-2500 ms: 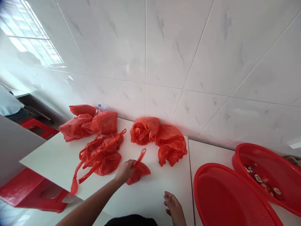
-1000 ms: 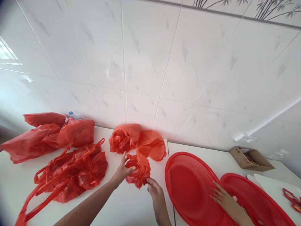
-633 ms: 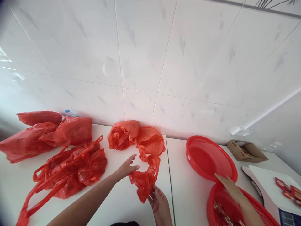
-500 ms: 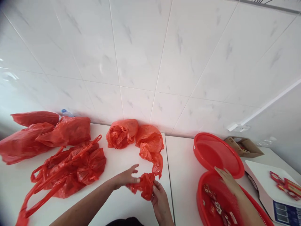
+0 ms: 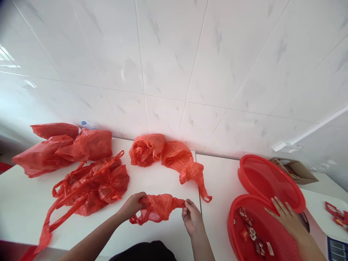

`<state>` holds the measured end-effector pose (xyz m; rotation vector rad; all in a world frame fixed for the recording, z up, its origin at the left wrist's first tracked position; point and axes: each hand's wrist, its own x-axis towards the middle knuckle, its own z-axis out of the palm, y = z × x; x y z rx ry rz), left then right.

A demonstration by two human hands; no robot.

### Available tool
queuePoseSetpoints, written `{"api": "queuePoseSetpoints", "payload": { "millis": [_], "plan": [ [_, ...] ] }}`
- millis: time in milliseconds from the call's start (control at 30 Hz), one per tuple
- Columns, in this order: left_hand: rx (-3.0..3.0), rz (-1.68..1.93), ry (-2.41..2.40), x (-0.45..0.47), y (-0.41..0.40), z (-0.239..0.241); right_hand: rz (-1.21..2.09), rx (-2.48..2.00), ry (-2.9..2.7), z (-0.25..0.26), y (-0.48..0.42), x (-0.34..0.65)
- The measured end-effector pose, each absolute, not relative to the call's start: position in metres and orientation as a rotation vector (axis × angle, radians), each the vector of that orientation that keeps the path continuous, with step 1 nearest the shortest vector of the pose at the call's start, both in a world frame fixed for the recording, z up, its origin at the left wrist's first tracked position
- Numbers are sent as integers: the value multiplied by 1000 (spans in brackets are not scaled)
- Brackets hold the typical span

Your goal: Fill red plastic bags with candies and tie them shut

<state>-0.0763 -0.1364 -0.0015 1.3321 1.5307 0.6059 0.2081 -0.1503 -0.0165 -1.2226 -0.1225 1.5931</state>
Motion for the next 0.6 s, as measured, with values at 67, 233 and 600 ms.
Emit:
{"api": "queuePoseSetpoints", "payload": {
  "millis": [67,233,600],
  "plan": [
    [1260,620,1525,-73,-141,-1,1537,-1228,-164,-15,-147,211],
    [982,716,1505,-61,-151,3,1657,-1222,-242,-1,-155,202],
    [805,836,1236,-40,-163,-11,1836,-1224,-422,-16,-174,135]
  ]
}}
